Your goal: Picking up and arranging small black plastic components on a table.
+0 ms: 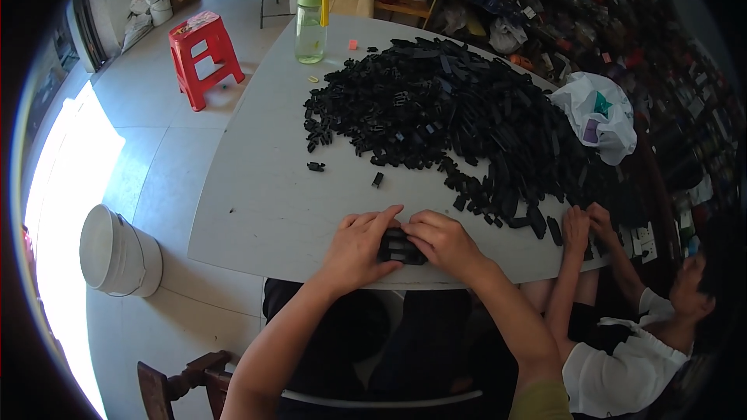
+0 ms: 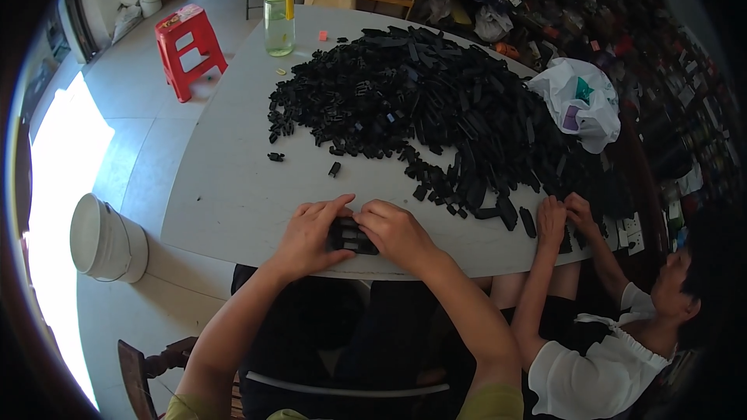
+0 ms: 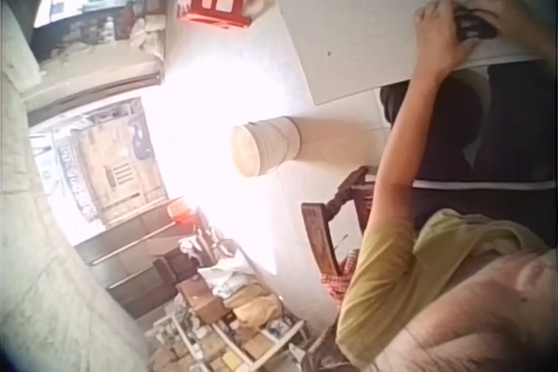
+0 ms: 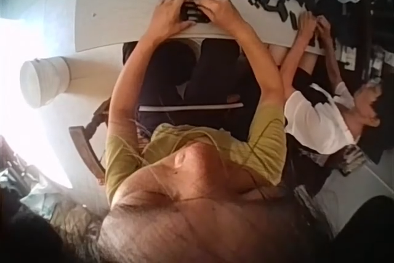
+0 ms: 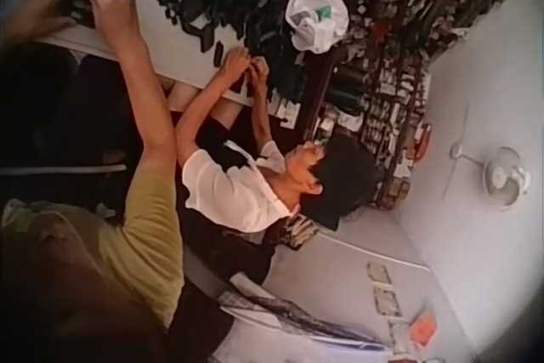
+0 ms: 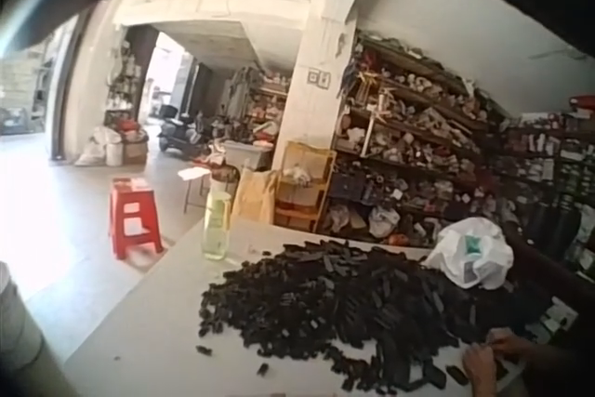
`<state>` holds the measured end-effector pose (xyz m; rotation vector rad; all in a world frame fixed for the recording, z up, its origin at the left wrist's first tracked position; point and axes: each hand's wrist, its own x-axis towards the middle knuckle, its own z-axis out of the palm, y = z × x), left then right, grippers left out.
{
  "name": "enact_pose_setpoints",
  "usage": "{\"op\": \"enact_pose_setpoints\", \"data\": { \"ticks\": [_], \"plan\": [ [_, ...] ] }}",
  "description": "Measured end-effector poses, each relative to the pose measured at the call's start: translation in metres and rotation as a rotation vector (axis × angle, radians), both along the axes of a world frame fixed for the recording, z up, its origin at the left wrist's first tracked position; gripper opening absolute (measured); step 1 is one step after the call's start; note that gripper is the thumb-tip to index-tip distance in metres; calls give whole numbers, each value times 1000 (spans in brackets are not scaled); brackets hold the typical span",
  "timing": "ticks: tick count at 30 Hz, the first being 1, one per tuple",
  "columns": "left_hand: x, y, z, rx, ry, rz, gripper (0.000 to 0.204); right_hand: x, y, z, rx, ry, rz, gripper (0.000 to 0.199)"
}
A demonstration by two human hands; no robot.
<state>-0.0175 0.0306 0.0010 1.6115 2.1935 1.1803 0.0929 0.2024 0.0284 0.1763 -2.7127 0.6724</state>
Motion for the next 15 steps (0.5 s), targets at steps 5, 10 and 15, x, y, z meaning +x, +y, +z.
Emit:
{"op": "enact_pose_setpoints", "data": {
  "ticks": [5, 10, 15],
  "plan": [
    [0, 0, 0, -4, -14, -1, 87, 0, -1, 4, -64, -42, -16, 19],
    [0, 0, 0, -20, -14, -3, 88, -3, -3, 5, 79, -11, 34, 18],
    [1, 0, 1, -15, 7, -6, 88, -4, -5, 6, 19, -74, -18, 10]
  ]
}}
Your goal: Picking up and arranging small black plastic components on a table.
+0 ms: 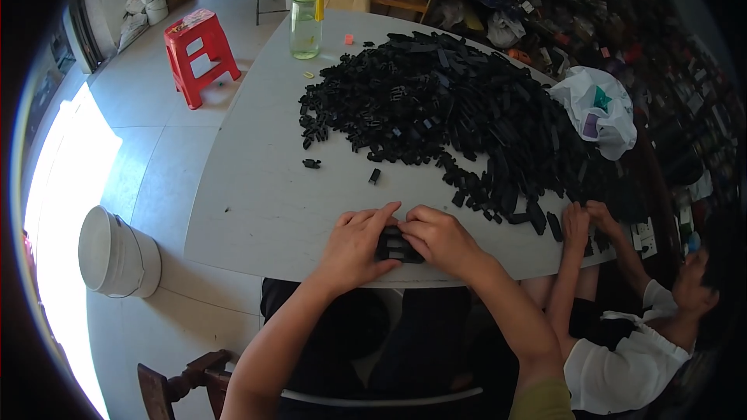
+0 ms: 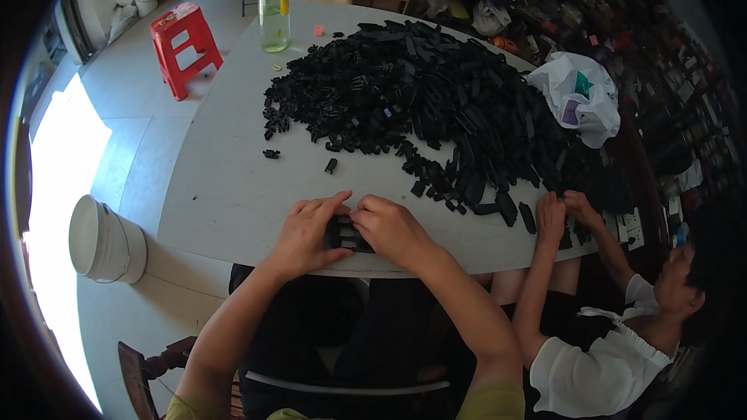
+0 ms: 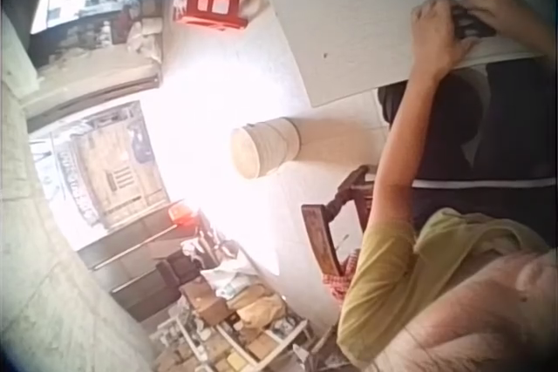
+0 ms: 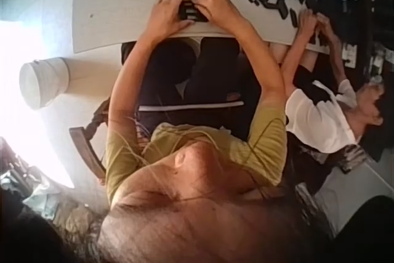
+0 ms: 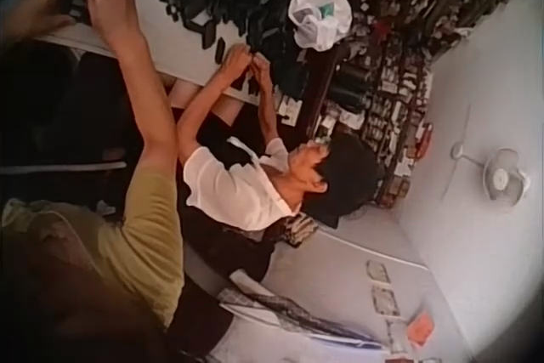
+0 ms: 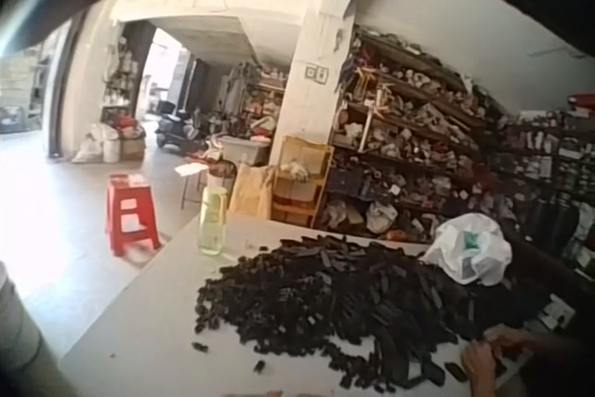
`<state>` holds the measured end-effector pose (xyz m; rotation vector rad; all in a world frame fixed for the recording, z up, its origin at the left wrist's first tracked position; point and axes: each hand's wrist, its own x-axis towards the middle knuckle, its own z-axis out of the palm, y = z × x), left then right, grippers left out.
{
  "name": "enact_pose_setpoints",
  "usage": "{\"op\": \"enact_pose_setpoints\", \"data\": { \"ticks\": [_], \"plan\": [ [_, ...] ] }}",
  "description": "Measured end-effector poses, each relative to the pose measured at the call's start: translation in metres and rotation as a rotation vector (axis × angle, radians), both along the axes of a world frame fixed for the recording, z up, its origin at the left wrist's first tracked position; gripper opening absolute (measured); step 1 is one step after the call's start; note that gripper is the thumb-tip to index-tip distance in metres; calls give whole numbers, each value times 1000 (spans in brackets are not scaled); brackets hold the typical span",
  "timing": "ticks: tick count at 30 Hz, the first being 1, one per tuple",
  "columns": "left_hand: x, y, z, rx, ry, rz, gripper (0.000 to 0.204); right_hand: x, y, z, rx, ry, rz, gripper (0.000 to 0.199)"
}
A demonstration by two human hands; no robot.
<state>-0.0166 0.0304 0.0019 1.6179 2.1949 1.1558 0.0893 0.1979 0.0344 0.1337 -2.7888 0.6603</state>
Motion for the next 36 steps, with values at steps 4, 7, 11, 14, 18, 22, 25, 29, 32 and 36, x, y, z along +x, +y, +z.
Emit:
{"op": "enact_pose_setpoints", "data": {
  "ticks": [4, 7, 11, 14, 18, 22, 25, 29, 32, 36],
  "plan": [
    [0, 1, -2, 11, 4, -9, 91, -9, 3, 9, -79, -236, -135, 8],
    [0, -1, -2, 17, 5, -1, 93, -20, 2, 14, -43, -365, -154, 6],
    [2, 0, 6, 7, 14, 8, 94, -26, -5, 17, 72, -382, -149, 6],
    [3, 4, 6, -36, 10, -4, 87, -22, -7, 19, 150, -369, -195, 9],
    [-3, -5, 4, -41, 33, -1, 84, -11, 11, 13, -143, -224, -176, 12],
    [2, -3, 7, 4, 8, -15, 77, 43, 70, 16, -153, 114, -681, 12],
    [1, 0, 8, 23, 11, -17, 74, 95, 108, -3, 310, 34, -886, 22],
    [0, 1, 7, -4, 6, -24, 68, 120, 101, 0, 332, -208, -854, 30],
    [1, 0, 9, 1, 45, -32, 62, 117, 88, 9, 278, -233, -814, 39],
    [0, -4, 8, 0, 61, -27, 58, 78, 39, 16, -1009, 71, -526, 36]
  ]
}}
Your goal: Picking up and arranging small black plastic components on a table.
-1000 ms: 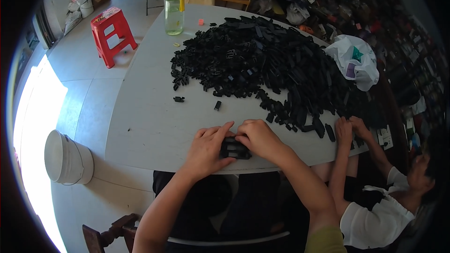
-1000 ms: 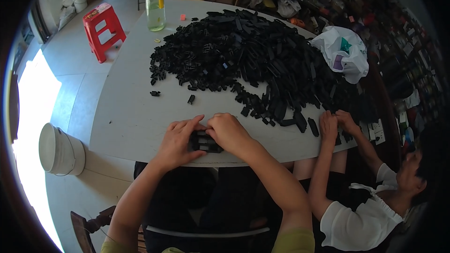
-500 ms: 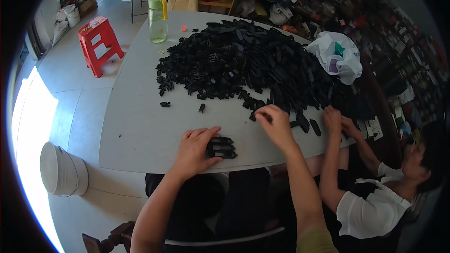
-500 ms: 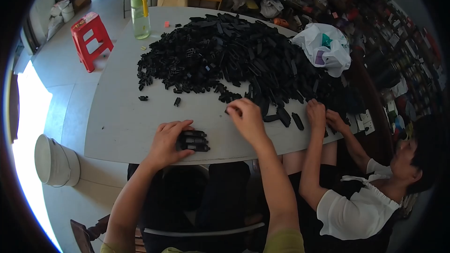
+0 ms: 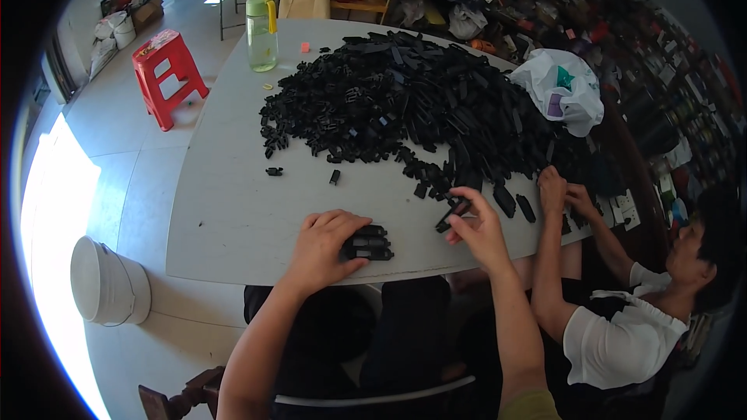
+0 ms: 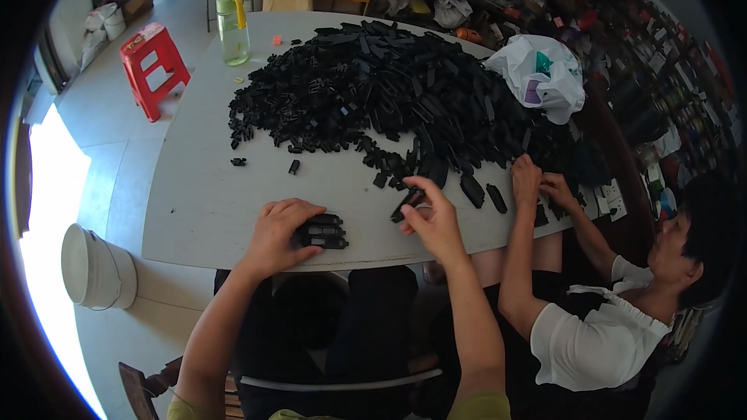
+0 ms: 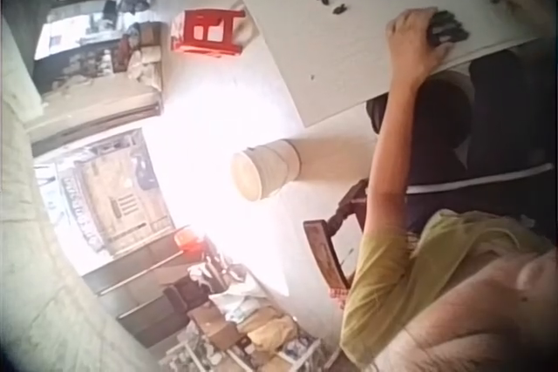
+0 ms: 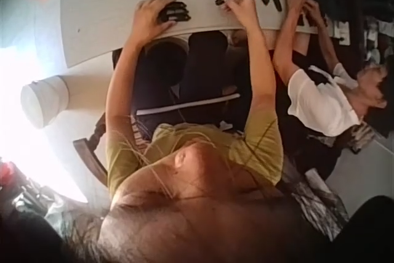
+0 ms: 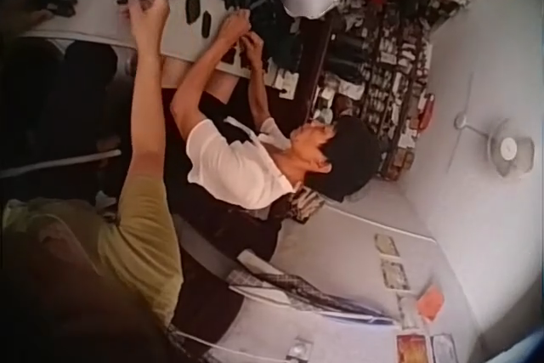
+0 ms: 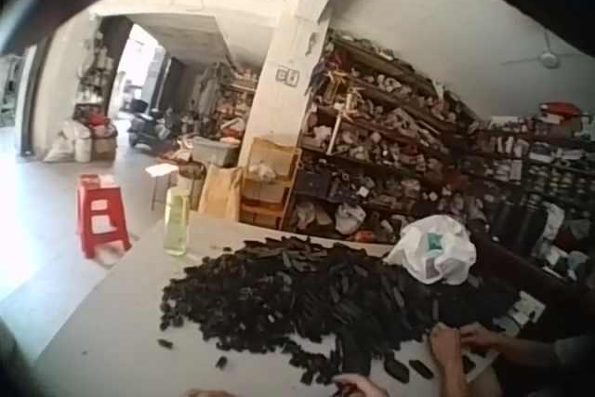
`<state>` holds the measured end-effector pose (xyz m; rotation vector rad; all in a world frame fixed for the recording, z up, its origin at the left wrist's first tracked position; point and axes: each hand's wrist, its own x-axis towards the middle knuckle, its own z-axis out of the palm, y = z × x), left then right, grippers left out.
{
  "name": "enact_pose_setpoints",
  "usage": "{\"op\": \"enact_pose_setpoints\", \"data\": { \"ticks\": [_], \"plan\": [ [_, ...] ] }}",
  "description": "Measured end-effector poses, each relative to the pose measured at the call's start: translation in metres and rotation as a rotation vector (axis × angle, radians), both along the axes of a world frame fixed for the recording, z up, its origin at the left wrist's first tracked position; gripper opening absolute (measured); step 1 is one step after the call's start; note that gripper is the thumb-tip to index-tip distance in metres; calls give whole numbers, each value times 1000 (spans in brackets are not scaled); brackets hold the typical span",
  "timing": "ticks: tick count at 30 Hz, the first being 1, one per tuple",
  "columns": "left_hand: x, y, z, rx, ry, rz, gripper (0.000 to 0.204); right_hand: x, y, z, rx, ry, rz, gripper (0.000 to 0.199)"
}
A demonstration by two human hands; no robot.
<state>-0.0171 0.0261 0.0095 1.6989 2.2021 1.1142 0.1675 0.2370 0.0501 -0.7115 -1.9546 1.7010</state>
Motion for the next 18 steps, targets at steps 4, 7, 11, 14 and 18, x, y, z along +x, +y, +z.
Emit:
{"op": "enact_pose_setpoints", "data": {
  "ticks": [4, 7, 11, 14, 18],
  "plan": [
    [2, 3, 0, -2, 17, -20, 59, -34, -12, -35, -28, -76, -93, 27],
    [4, 4, -1, 31, 52, 8, 58, -58, -26, -50, 498, -91, -75, 20],
    [2, 2, -7, 38, 78, 33, 56, -69, -39, -41, 747, -180, 96, 23],
    [1, 0, -1, -43, 27, -18, 55, -72, -19, -39, 713, -131, 210, 17],
    [1, 3, -2, -49, 23, -22, 55, -101, 26, -35, 773, -173, -59, 14]
  ]
}}
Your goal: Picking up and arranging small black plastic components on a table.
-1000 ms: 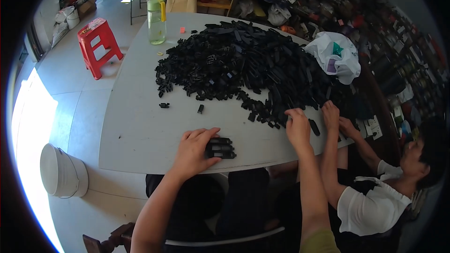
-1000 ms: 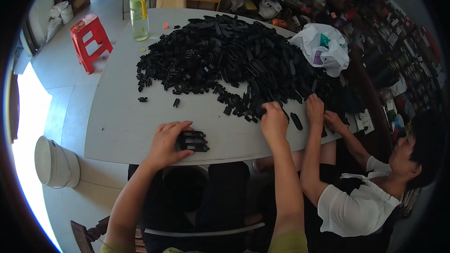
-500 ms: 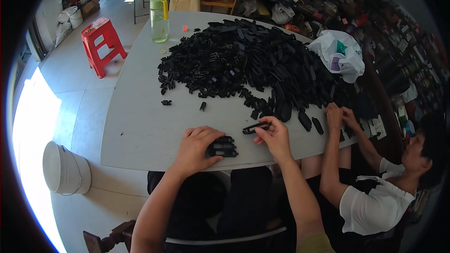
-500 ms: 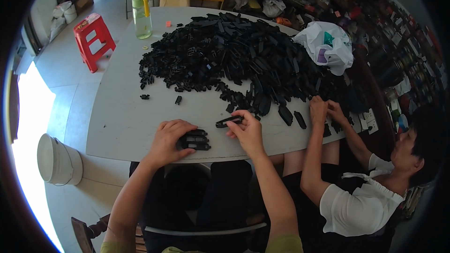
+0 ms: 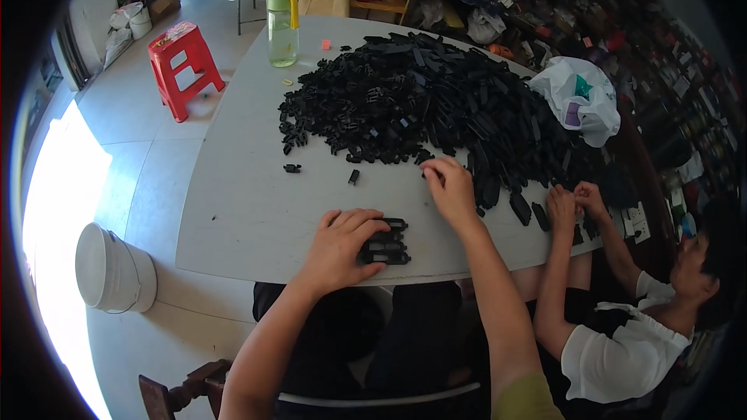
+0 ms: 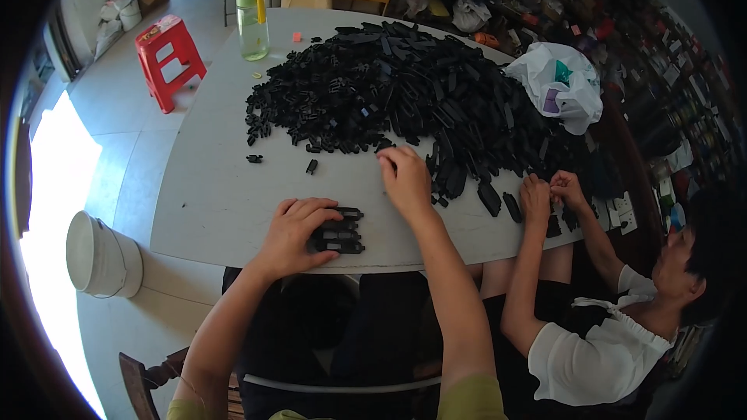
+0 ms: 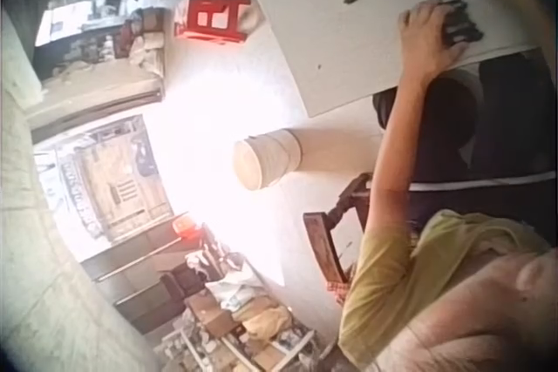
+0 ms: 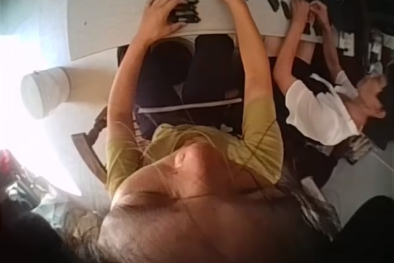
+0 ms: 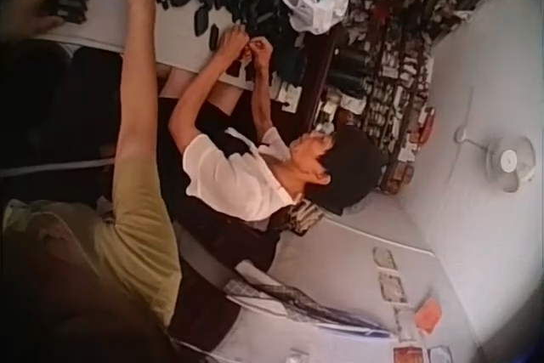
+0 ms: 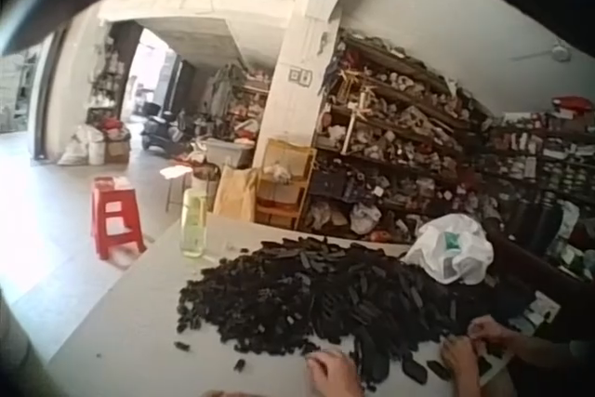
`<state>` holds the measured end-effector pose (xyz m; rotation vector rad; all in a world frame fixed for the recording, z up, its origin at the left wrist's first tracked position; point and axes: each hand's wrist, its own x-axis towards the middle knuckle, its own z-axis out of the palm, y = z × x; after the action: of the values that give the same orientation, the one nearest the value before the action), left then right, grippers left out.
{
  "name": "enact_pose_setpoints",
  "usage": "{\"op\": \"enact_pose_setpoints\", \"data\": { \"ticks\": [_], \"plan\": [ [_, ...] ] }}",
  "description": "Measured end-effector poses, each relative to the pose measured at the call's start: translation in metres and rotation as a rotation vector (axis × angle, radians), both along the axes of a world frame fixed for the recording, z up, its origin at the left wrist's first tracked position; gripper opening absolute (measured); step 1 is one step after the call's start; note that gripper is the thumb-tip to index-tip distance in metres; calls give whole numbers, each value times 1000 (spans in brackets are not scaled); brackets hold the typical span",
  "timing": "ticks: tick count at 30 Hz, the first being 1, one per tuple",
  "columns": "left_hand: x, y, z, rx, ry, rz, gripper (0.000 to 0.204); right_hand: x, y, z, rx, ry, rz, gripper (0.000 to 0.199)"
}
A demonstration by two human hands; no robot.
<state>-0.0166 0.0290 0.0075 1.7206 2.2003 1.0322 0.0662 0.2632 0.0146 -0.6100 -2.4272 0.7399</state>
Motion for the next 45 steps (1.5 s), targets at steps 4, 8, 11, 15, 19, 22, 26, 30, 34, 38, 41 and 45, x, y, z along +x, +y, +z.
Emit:
{"op": "enact_pose_setpoints", "data": {
  "ticks": [4, 8, 11, 15, 19, 22, 26, 30, 34, 38, 41, 45],
  "plan": [
    [0, -1, 3, 0, -2, 4, 55, -40, 16, 2, 151, 28, -44, 14],
    [1, 3, 3, 27, 4, -9, 58, -47, 22, 6, 333, -167, -108, 13],
    [0, 2, 5, 29, -60, -3, 66, -39, 16, 9, 281, -172, -69, 11],
    [-1, -3, -2, 23, -57, 39, 80, -9, -13, 8, -438, 7, 132, 19],
    [-1, 0, -2, 16, -66, 25, 93, 22, -41, 10, -331, -17, 344, 14],
    [0, 0, -3, 15, -41, 23, 95, 27, -53, 11, -241, -50, 387, 10],
    [1, 1, -2, 1, -46, 27, 95, 28, -55, 9, -111, -8, 426, 11],
    [0, 1, -3, -5, -48, 30, 95, 29, -56, 12, 11, 2, 487, 13],
    [1, 1, -2, 2, -46, 26, 95, 30, -54, 16, 140, -13, 486, 11],
    [0, 0, -1, -9, -48, 26, 94, 23, -53, 26, -32, -157, 443, 9],
    [0, 0, -4, -1, -34, 38, 94, 10, -50, 33, -104, -294, 408, 8],
    [0, 1, -4, -20, -40, 25, 93, -2, -52, 38, 7, -406, 484, 9]
  ]
}}
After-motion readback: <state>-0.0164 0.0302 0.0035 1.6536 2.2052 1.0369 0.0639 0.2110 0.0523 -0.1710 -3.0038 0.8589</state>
